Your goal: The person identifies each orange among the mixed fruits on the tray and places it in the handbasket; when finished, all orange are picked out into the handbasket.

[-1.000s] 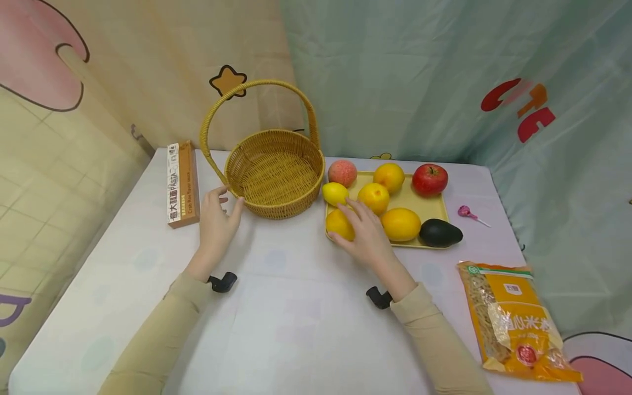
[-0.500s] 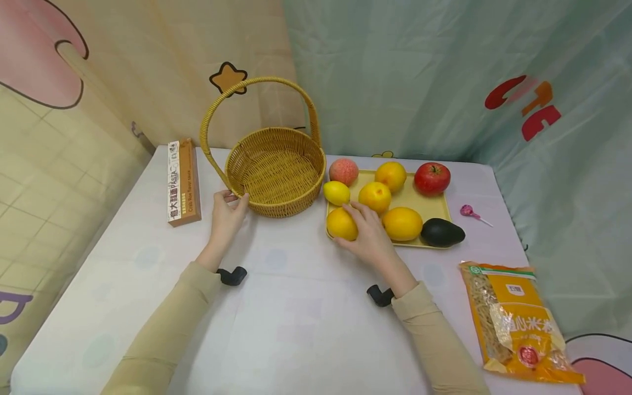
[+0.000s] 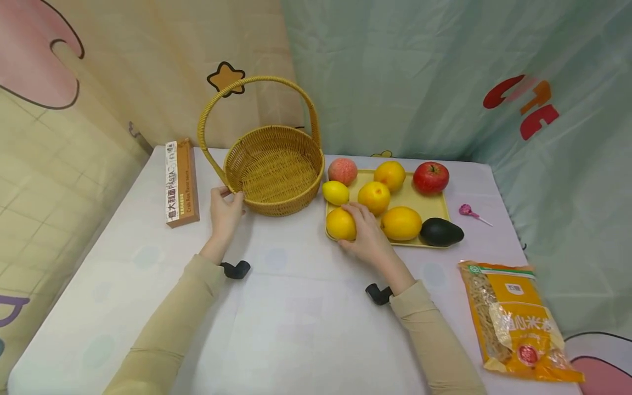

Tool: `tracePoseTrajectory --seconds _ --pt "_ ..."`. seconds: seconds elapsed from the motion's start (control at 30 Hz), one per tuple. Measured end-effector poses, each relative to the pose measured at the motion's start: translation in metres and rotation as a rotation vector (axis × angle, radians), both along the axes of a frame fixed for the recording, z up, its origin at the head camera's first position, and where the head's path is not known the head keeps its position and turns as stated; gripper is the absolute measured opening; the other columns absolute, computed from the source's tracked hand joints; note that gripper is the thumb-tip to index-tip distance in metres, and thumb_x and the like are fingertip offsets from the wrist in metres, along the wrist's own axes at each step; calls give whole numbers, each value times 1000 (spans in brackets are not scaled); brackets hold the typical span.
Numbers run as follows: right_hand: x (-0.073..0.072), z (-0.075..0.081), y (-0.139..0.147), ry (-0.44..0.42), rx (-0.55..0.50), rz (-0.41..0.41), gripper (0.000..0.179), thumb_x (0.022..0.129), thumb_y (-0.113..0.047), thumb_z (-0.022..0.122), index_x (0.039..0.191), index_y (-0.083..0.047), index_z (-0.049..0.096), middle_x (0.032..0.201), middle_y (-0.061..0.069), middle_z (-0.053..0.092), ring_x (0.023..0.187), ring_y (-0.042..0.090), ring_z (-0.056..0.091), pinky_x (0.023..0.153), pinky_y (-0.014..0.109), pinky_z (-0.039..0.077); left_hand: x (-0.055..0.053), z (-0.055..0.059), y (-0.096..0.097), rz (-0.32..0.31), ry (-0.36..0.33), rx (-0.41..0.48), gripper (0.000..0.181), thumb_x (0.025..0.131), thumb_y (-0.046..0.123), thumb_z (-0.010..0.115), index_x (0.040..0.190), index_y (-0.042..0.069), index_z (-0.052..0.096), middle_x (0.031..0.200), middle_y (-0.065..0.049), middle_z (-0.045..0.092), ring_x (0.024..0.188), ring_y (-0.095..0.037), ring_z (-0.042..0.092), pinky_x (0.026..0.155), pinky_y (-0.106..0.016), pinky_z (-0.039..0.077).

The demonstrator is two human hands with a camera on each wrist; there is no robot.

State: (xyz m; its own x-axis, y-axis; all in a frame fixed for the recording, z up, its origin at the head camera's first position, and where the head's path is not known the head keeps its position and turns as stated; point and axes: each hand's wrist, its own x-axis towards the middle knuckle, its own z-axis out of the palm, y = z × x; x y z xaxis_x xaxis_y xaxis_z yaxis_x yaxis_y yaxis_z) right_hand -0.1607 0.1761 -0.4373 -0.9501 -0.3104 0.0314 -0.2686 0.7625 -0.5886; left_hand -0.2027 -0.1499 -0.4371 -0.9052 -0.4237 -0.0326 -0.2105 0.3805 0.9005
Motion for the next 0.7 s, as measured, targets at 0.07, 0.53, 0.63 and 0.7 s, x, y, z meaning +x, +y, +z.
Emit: tracePoseTrajectory --seconds 0.07,0.53,0.63,0.7 --pt "0 0 1 1 -8 -1 79 80 -16 82 145 -9 38 150 18 36 139 37 36 120 58 32 -2 0 -4 -3 -16 8 48 96 26 53 135 2 40 136 -17 50 102 -27 59 76 -30 53" --pt "1 -2 2 1 -47 -79 79 76 -20 84 140 -7 41 140 19 43 127 36 43 116 57 38 8 7 -27 -74 -36 124 46 97 13 51 138 -1 38 141 -19 47 116 -30 61 84 -30 63" --pt "2 -1 2 1 -75 -96 80 76 -22 84 141 -6 41 140 19 43 127 35 44 115 57 38 12 9 -30 -83 -24 156 45 97 11 50 138 -3 39 142 -21 47 121 -33 59 89 -35 62" --pt "2 1 0 -1 -93 -105 81 76 -25 84 141 -6 40 141 19 43 128 36 44 116 56 38 15 9 -32 -84 -23 165 45 96 10 50 138 -4 39 142 -21 47 121 -33 59 89 -34 62"
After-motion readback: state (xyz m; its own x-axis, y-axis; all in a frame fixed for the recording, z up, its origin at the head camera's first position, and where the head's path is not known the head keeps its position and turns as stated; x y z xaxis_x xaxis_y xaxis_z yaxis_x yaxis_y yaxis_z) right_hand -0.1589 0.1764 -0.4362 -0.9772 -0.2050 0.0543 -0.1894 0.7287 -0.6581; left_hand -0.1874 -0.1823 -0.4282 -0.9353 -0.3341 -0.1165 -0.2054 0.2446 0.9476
